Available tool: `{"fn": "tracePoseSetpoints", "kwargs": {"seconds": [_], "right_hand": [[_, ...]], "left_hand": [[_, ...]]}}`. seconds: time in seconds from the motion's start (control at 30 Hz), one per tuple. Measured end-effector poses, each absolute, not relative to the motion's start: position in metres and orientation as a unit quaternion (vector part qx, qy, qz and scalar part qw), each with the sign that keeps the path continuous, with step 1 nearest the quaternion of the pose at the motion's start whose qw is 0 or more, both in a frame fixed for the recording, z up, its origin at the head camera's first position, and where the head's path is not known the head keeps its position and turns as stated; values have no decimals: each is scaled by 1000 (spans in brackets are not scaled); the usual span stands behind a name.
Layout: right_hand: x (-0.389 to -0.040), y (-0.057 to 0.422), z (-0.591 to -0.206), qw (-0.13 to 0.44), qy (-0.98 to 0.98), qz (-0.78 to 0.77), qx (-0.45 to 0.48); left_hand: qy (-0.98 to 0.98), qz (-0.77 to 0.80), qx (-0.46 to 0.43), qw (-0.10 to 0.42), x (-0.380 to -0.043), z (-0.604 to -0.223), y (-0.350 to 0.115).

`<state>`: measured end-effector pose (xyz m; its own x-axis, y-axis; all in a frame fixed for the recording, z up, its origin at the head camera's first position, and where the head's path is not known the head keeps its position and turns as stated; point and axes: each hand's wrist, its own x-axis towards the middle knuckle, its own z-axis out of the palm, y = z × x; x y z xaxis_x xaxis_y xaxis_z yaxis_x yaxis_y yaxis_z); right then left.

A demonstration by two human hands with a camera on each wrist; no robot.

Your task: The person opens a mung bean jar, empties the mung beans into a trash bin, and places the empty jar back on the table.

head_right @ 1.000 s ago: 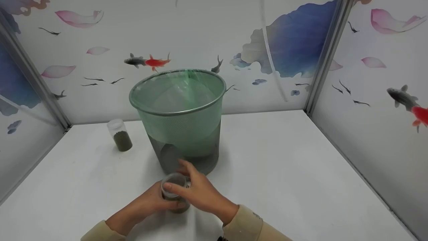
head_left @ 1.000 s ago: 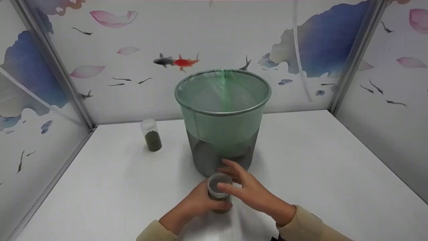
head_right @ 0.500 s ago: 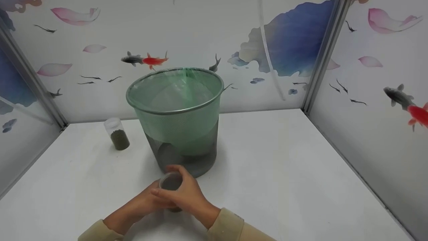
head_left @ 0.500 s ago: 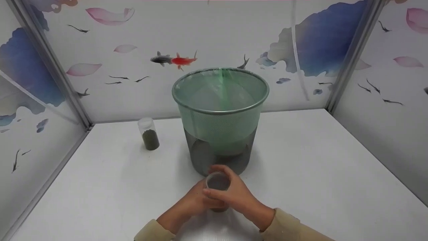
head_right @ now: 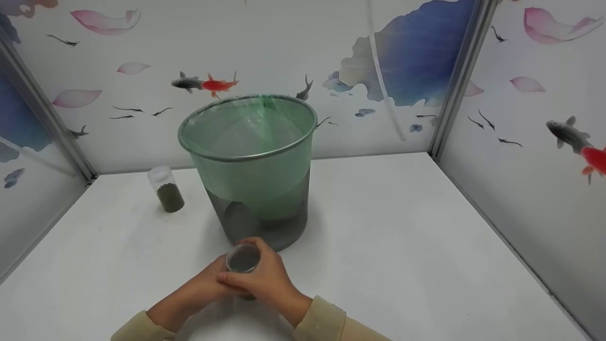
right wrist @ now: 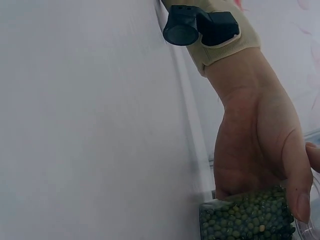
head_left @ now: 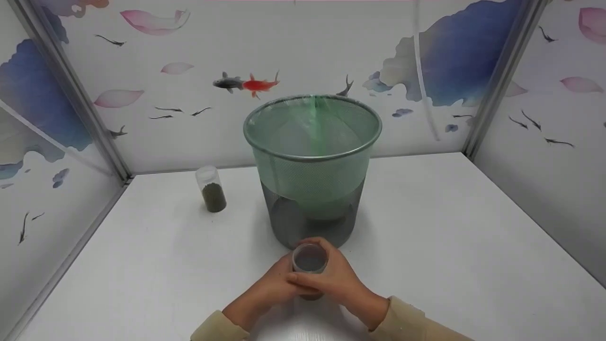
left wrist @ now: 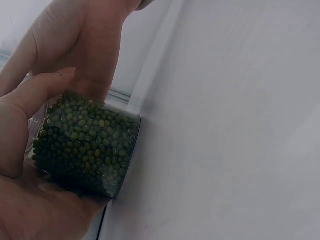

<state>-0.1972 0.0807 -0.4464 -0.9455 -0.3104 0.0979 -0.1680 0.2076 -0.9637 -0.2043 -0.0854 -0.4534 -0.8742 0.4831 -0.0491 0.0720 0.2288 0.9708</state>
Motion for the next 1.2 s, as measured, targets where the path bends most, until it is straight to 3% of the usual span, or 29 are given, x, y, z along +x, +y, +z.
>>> {"fn": "tracePoseSetpoints", "kwargs": {"seconds": [1.2], "right_hand": [[-203,84,-446,64,763,-614,-190]], "left_hand": [[749,613,168,185,-204,-456,-85]]}}
